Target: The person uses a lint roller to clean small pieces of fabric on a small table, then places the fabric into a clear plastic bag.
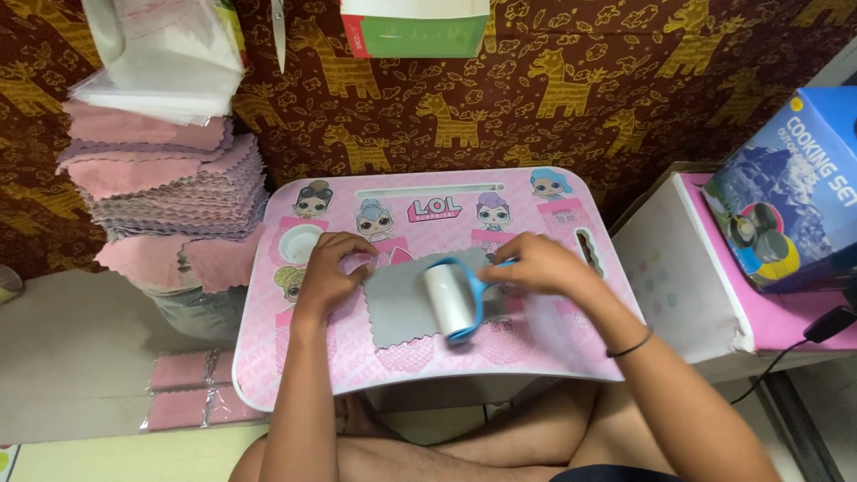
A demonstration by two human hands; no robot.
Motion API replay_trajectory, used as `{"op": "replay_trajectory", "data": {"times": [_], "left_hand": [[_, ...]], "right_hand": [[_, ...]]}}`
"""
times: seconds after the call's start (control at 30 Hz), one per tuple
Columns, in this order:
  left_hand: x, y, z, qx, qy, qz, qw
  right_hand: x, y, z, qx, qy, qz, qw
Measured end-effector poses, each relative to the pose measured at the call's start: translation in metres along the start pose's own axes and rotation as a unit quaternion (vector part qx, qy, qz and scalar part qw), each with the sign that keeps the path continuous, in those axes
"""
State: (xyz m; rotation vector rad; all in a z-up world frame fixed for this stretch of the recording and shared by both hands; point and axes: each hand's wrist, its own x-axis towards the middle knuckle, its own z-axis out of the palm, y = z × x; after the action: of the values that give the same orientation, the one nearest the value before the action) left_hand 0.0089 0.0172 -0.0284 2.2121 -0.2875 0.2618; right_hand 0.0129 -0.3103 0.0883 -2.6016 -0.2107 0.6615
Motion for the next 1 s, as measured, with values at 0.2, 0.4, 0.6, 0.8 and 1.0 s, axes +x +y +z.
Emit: {"op": "replay_trajectory", "data": {"times": [0.2,0.4,0.6,0.8,1.0], "left_hand": [[0.001,-0.004,0.000,-0.008,0.000,0.012,1.000],[-0.002,0.002,-0.002,-0.019,0.005,0.005,1.000],[-0.002,0.003,-0.003,-0.020,0.004,0.013,1.000],[-0.002,0.006,-0.002,-0.020,0.005,0.003,1.000],[-0.002,0.004,-0.001,-0.012,0.006,0.003,1.000]], "right_hand": [[0.007,-0.049,0.053,0.039,-0.022,-0.042,0.998],[0.004,-0.064,0.063,0.031,-0.028,-0.028,0.999],[0.004,-0.014,0.028,0.060,-0.010,-0.009,0.998],[0.002,0.057,-0.006,0.081,0.028,0.052,0.995],[-0.019,0.082,-0.021,0.061,0.078,0.089,0.991]]}}
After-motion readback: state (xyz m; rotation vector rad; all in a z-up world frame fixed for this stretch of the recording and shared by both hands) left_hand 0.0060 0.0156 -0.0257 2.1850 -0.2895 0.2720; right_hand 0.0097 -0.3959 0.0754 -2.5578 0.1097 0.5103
